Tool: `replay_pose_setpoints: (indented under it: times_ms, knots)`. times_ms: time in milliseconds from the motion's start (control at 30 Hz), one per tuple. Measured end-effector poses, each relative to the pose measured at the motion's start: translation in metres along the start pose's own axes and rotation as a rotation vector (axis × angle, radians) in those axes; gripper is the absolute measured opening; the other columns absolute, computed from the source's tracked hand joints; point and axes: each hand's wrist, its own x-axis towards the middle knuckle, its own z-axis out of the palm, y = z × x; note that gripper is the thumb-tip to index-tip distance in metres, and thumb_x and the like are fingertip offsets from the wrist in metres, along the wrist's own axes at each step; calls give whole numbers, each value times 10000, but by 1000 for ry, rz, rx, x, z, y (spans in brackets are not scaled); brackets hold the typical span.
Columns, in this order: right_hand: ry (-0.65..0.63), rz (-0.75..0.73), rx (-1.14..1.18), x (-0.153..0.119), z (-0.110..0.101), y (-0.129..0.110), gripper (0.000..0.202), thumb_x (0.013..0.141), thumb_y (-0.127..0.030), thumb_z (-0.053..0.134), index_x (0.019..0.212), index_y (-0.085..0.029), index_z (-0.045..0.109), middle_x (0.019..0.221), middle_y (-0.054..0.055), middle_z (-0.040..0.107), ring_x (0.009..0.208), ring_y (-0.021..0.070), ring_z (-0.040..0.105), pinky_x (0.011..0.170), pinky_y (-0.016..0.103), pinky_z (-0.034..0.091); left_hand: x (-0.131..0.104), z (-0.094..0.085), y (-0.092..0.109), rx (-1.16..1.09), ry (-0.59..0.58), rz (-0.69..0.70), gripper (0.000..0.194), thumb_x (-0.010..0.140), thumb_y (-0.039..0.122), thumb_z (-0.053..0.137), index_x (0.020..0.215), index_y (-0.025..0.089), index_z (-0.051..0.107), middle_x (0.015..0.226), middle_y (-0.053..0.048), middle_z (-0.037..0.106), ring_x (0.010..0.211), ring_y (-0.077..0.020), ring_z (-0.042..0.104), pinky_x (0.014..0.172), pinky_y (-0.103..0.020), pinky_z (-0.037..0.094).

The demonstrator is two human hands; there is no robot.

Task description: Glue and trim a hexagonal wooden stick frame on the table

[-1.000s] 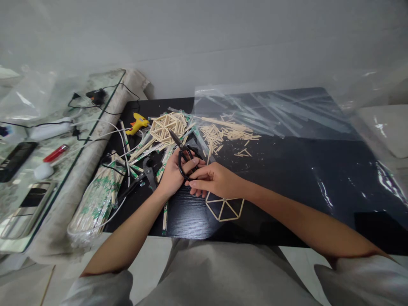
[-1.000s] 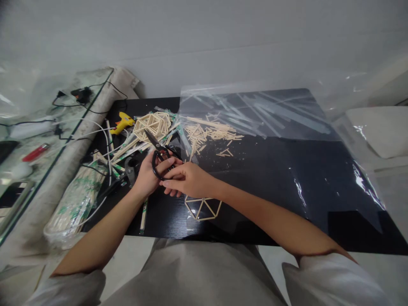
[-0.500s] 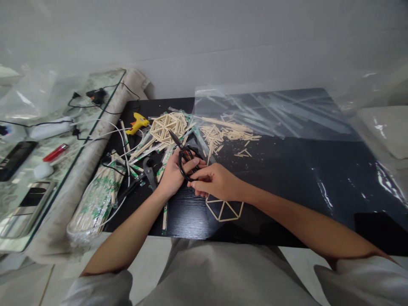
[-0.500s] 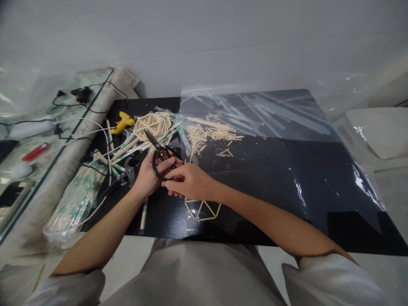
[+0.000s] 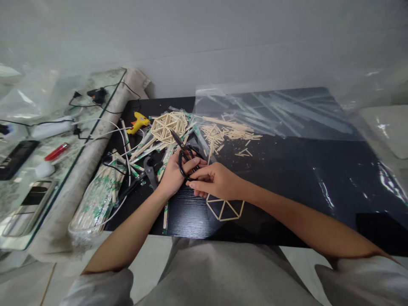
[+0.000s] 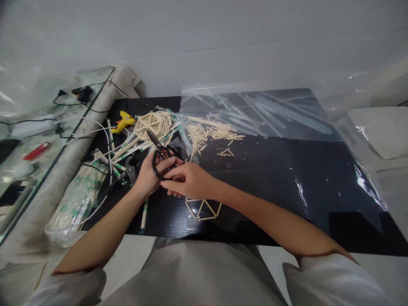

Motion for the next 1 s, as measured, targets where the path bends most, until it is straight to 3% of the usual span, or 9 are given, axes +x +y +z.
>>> replay_pose_setpoints:
  times_ms: [233,400,667,1000]
  knots:
    - [82,-90,-199,-5,3,-2,157,915,-198,627,825,-154,748,659,3,725,598,117,695,580,195,550,1,1,-1,-14,3,-9,405,758,353,859,1019,185,599,848,-43,779,780,-230,777,727,-344,638]
    - [66,-108,-231,-6,3,-2,163,896,-127,593,806,-161,725,674,-3,740,602,119,721,601,194,573,1,1,-1,-7,8,-8,396,767,345,855,1020,181,598,864,-52,781,778,-227,780,684,-317,636]
    - [31,-150,-310,-7,0,-5,204,984,-230,600,831,-165,718,726,21,774,651,130,734,676,225,563,1,-3,-4,-5,-32,2,369,806,342,833,1039,180,596,896,-59,795,817,-227,785,785,-354,641]
    - [90,-258,-501,-8,2,-6,240,949,-168,619,713,-169,664,640,-6,737,543,93,621,595,204,445,1,-3,-6,-6,-30,-8,343,806,326,836,1029,185,616,898,-56,798,826,-223,789,787,-328,635]
